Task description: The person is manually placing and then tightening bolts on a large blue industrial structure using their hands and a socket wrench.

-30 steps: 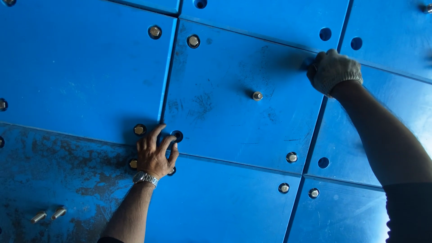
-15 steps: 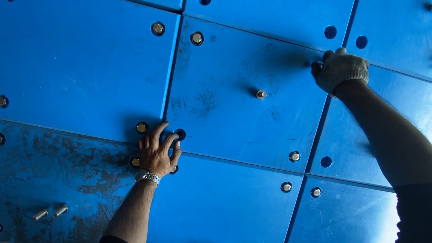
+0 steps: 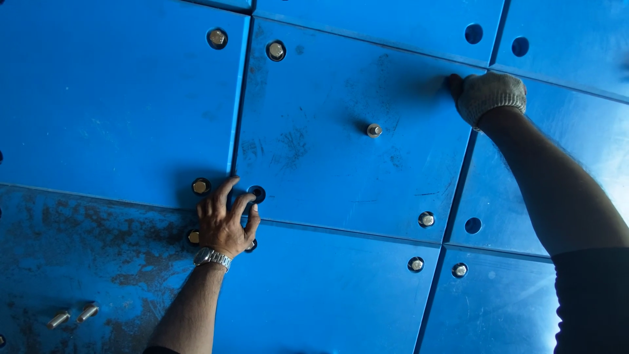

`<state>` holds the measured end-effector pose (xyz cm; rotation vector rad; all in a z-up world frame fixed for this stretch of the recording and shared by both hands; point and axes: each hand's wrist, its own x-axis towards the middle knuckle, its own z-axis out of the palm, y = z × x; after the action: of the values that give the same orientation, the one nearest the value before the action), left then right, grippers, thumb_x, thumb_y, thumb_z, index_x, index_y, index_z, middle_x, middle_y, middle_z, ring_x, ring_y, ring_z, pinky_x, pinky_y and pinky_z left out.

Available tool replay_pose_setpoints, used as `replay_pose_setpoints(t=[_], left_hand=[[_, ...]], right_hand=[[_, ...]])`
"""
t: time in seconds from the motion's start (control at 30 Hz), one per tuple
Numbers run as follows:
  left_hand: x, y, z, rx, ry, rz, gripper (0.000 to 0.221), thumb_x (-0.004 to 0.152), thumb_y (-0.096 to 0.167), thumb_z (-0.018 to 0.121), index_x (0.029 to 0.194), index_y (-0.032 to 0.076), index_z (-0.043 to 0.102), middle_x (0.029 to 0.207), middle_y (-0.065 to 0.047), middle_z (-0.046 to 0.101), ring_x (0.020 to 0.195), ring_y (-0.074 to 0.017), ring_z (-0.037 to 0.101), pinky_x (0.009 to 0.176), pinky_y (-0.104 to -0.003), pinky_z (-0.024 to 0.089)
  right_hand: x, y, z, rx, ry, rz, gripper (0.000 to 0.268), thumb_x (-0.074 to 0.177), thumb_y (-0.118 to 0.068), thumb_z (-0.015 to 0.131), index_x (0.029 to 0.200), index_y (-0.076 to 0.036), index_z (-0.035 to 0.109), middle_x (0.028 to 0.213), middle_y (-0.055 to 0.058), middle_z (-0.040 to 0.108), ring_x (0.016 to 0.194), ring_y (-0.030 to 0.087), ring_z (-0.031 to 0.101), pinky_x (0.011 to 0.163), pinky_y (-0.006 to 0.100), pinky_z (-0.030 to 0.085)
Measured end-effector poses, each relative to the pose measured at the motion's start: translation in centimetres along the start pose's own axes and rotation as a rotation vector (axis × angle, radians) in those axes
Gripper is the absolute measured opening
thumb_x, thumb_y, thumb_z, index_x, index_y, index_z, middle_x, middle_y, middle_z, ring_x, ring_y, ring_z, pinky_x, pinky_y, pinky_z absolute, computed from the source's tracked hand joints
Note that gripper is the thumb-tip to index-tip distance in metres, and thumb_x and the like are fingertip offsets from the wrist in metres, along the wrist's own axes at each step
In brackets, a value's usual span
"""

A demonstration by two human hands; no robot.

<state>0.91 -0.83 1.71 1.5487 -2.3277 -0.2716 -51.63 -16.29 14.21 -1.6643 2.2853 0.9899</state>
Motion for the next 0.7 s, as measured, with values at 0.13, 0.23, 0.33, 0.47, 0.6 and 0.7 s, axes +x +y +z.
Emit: replay_pose_setpoints(t=[0.13, 0.23, 0.33, 0.47, 0.6, 0.7], left_hand=[[-0.2, 0.1, 0.1, 0.022, 0.005, 0.001, 0.024, 0.092, 0.041, 0.062, 0.106, 0.022, 0.070, 0.147, -0.007, 0.048, 0.129, -0.0293, 0.051, 0.102, -0.056, 0.042], [0.0, 0.2, 0.0, 0.019, 0.023, 0.007, 0.024, 0.093, 0.040, 0.063, 0.107, 0.022, 0.070, 0.148, -0.007, 0.048, 0.130, -0.0298, 0.051, 0.102, -0.056, 0.043], [0.1, 0.6, -0.1, 0.020, 0.037, 0.016, 0.024, 0.093, 0.038, 0.063, 0.109, 0.022, 0.069, 0.149, -0.008, 0.047, 0.131, -0.0318, 0.050, 0.102, -0.055, 0.043], [-0.2, 0.6, 0.1, 0.044, 0.023, -0.007, 0.024, 0.092, 0.039, 0.064, 0.108, 0.022, 0.069, 0.148, -0.008, 0.047, 0.128, -0.0324, 0.051, 0.101, -0.057, 0.042], [-0.3, 0.4, 0.4, 0.058, 0.010, -0.005, 0.024, 0.091, 0.039, 0.064, 0.109, 0.023, 0.070, 0.148, -0.008, 0.046, 0.127, -0.0326, 0.051, 0.102, -0.058, 0.042], [-0.3, 0.5, 0.6, 0.055, 0.015, -0.015, 0.024, 0.091, 0.038, 0.064, 0.109, 0.023, 0.070, 0.150, -0.008, 0.045, 0.125, -0.0323, 0.051, 0.101, -0.057, 0.042]], right_hand=[[-0.8, 1.0, -0.9, -0.013, 0.137, -0.041, 0.075, 0.115, -0.056, 0.023, 0.103, -0.006, 0.076, 0.080, 0.018, 0.073, 0.074, 0.032, 0.073, 0.070, 0.051, 0.060], [-0.7, 1.5, -0.3, -0.019, 0.200, -0.143, 0.062, 0.112, -0.054, 0.031, 0.114, -0.004, 0.069, 0.090, 0.019, 0.069, 0.070, 0.031, 0.073, 0.061, 0.049, 0.062], [-1.0, 1.0, -0.4, -0.027, 0.179, -0.190, 0.057, 0.107, -0.050, 0.034, 0.119, -0.004, 0.066, 0.097, 0.019, 0.067, 0.073, 0.032, 0.073, 0.060, 0.049, 0.061], [-1.7, 0.0, -2.0, -0.028, 0.055, -0.083, 0.063, 0.115, -0.051, 0.031, 0.114, -0.002, 0.071, 0.098, 0.020, 0.073, 0.081, 0.033, 0.074, 0.074, 0.051, 0.059], [0.2, 1.3, 0.8, -0.110, 0.229, -0.189, 0.056, 0.106, -0.048, 0.038, 0.104, -0.003, 0.072, 0.095, 0.019, 0.070, 0.073, 0.033, 0.074, 0.065, 0.052, 0.061], [-0.2, 1.1, 0.8, 0.034, 0.283, -0.146, 0.054, 0.107, -0.047, 0.042, 0.102, -0.003, 0.073, 0.092, 0.020, 0.071, 0.075, 0.035, 0.073, 0.065, 0.054, 0.059]])
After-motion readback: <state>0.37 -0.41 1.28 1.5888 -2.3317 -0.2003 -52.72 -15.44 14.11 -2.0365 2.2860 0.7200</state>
